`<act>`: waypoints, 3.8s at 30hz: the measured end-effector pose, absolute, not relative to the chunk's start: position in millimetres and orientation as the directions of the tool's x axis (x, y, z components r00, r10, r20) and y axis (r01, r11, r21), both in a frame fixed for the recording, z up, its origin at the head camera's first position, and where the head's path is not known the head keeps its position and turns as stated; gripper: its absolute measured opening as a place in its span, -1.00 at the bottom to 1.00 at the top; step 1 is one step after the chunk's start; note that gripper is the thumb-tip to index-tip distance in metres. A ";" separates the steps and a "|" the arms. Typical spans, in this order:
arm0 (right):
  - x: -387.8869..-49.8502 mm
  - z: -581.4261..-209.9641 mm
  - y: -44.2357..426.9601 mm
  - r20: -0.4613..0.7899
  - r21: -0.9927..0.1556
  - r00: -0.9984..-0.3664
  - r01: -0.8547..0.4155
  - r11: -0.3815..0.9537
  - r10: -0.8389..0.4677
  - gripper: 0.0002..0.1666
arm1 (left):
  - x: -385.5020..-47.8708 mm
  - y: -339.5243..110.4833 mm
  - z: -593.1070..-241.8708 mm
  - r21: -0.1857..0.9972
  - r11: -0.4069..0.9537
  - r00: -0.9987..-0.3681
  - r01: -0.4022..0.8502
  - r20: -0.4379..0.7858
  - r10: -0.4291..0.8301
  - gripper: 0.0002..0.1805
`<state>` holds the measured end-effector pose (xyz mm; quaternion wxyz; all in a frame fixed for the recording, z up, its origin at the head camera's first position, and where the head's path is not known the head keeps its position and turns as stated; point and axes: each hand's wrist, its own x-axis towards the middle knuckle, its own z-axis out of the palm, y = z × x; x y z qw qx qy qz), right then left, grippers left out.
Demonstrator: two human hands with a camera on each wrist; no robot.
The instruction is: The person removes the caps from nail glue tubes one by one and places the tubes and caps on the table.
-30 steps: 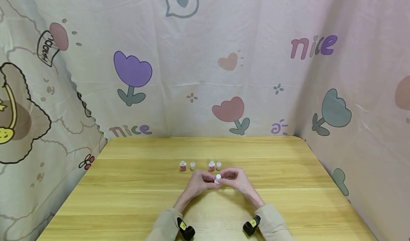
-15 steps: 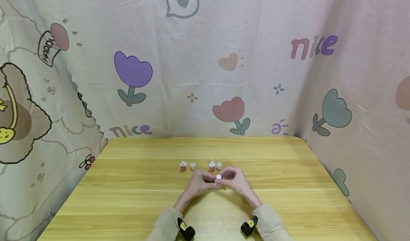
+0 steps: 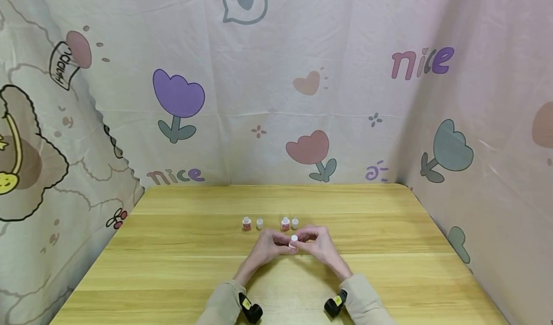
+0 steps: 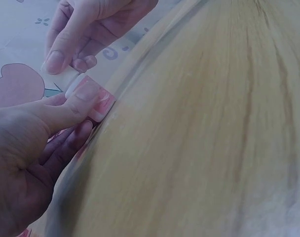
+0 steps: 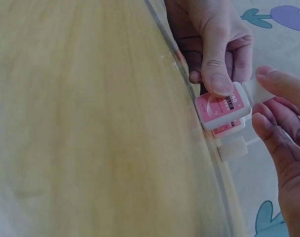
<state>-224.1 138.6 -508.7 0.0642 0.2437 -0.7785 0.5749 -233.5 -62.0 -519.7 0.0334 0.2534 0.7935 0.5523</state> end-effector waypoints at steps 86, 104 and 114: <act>-207.5 -469.6 124.2 0.295 -0.892 -0.911 -0.370 0.259 -0.288 -0.83 | -233.0 -67.9 -528.0 0.885 0.281 -0.888 0.372 0.251 0.385 -0.80; -205.2 -468.9 125.6 0.425 -0.823 -0.837 -0.515 0.239 -0.344 -0.89 | -232.6 -67.5 -527.0 0.883 0.280 -0.888 0.376 0.258 0.381 -0.81; -213.3 -479.1 126.4 0.337 -0.864 -0.886 -0.425 0.270 -0.318 -0.85 | -232.1 -67.1 -527.1 0.892 0.262 -0.891 0.368 0.258 0.374 -0.80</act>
